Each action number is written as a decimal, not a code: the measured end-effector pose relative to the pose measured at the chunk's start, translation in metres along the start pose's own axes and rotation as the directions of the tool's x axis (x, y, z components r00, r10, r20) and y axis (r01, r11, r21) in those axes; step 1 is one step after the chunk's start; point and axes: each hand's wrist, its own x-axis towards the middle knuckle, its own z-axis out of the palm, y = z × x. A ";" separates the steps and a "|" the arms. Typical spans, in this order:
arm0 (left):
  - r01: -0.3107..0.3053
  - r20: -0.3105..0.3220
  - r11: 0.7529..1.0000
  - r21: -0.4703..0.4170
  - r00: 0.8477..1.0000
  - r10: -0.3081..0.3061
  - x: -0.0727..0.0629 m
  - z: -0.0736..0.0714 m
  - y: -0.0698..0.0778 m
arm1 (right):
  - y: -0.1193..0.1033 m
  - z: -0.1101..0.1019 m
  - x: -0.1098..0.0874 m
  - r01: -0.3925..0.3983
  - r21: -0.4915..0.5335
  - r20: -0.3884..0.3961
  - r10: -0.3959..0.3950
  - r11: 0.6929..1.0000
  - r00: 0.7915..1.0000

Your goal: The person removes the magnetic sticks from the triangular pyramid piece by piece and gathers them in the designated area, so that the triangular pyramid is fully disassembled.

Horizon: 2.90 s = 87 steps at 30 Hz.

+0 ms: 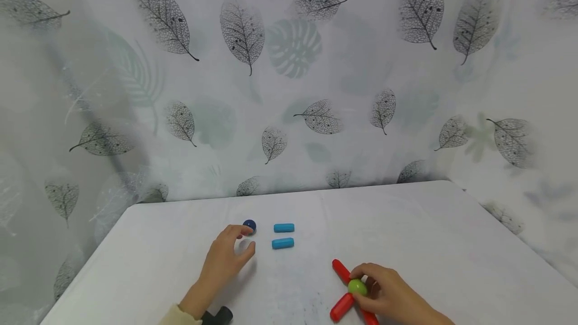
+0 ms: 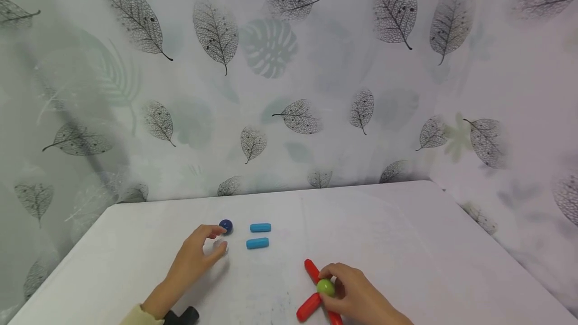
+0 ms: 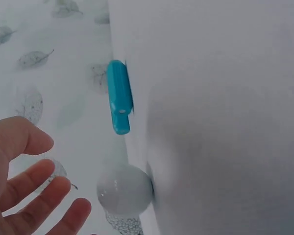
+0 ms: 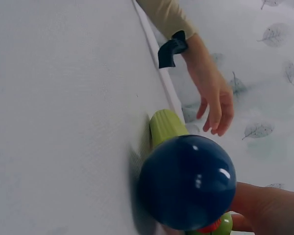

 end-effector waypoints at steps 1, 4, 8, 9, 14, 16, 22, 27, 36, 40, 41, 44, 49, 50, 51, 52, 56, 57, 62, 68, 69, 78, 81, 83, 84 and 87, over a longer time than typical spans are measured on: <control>-0.020 -0.009 1.000 -0.003 1.000 0.020 0.000 0.000 0.003 | 0.000 0.001 0.000 -0.005 0.007 0.008 0.005 1.000 1.000; -0.077 -0.019 0.997 0.004 0.997 0.077 -0.003 0.002 0.011 | 0.000 0.002 0.000 -0.004 0.018 0.023 0.004 1.000 1.000; -0.112 0.007 0.994 -0.001 0.994 0.112 -0.007 0.006 0.020 | 0.002 0.004 0.001 0.077 0.017 0.029 -0.077 0.997 0.997; -0.118 0.020 0.993 -0.014 0.993 0.118 -0.008 0.006 0.022 | 0.003 0.005 0.001 0.118 0.009 0.032 -0.118 0.993 0.993; -0.162 0.079 0.980 -0.113 0.982 0.171 -0.011 0.011 0.030 | 0.007 0.007 0.002 0.277 0.020 0.065 -0.278 0.961 0.958; -0.189 0.111 0.970 -0.154 0.972 0.207 -0.012 0.013 0.033 | 0.008 0.006 0.003 0.269 0.062 0.089 -0.273 0.961 0.958; -0.220 0.264 0.934 -0.282 0.918 0.296 -0.023 0.021 0.042 | 0.014 0.009 0.005 0.293 0.072 0.126 -0.300 0.953 0.945; -0.101 0.498 0.924 -0.368 0.818 0.288 -0.027 0.026 0.049 | 0.016 0.013 0.006 0.293 0.045 0.131 -0.296 0.955 0.946; -0.153 0.605 0.882 -0.445 0.675 0.422 -0.028 0.037 0.049 | 0.011 0.024 0.014 0.344 -0.016 0.138 -0.338 0.939 0.931; -0.182 0.623 0.893 -0.411 0.659 0.421 -0.029 0.044 0.054 | 0.012 0.027 0.015 0.391 -0.053 0.140 -0.381 0.919 0.914; -0.194 0.621 0.896 -0.399 0.661 0.421 -0.030 0.045 0.054 | 0.011 0.028 0.015 0.384 -0.063 0.146 -0.372 0.921 0.917; -0.187 0.617 0.897 -0.400 0.669 0.415 -0.032 0.045 0.055 | 0.008 0.031 0.014 0.331 -0.051 0.166 -0.319 0.942 0.933; -0.115 0.607 0.913 -0.391 0.714 0.350 -0.035 0.043 0.057 | 0.001 0.034 0.016 0.269 0.003 0.143 -0.267 0.963 0.953; -0.101 0.604 0.918 -0.385 0.724 0.333 -0.036 0.043 0.057 | 0.000 0.034 0.017 0.267 0.009 0.135 -0.266 0.964 0.955; -0.097 0.601 0.922 -0.374 0.732 0.321 -0.036 0.042 0.058 | -0.001 0.034 0.018 0.264 0.018 0.128 -0.264 0.964 0.956; -0.090 0.600 0.925 -0.370 0.737 0.311 -0.036 0.042 0.058 | -0.002 0.034 0.019 0.260 0.030 0.126 -0.261 0.965 0.957; -0.051 0.604 0.917 -0.395 0.738 0.301 -0.034 0.042 0.058 | -0.004 0.032 0.023 0.271 0.029 0.131 -0.272 0.962 0.953; -0.044 0.605 0.915 -0.402 0.737 0.302 -0.033 0.041 0.058 | -0.005 0.031 0.023 0.276 0.018 0.128 -0.276 0.961 0.953; -0.025 0.618 0.906 -0.423 0.723 0.308 -0.029 0.040 0.058 | -0.008 0.026 0.023 0.279 -0.037 0.112 -0.274 0.959 0.955; -0.041 0.619 0.881 -0.471 0.697 0.363 -0.029 0.041 0.055 | -0.006 0.028 0.020 0.268 -0.008 0.130 -0.265 0.963 0.956; -0.051 0.615 0.876 -0.480 0.692 0.378 -0.029 0.041 0.054 | -0.006 0.028 0.019 0.278 -0.012 0.128 -0.274 0.961 0.953; -0.038 0.575 0.834 -0.551 0.707 0.412 -0.024 0.034 0.044 | -0.004 0.027 0.020 0.293 0.001 0.118 -0.291 0.956 0.949; -0.034 0.537 0.848 -0.528 0.761 0.365 -0.022 0.031 0.039 | -0.005 0.027 0.020 0.263 -0.006 0.131 -0.259 0.965 0.957; -0.027 0.523 0.867 -0.497 0.788 0.324 -0.019 0.030 0.037 | -0.005 0.026 0.020 0.245 -0.013 0.134 -0.241 0.969 0.961; -0.020 0.519 0.877 -0.480 0.800 0.302 -0.018 0.029 0.036 | -0.006 0.026 0.020 0.240 -0.015 0.134 -0.236 0.971 0.962; -0.021 0.498 0.904 -0.427 0.829 0.254 -0.014 0.029 0.033 | -0.006 0.025 0.020 0.242 -0.019 0.131 -0.238 0.970 0.962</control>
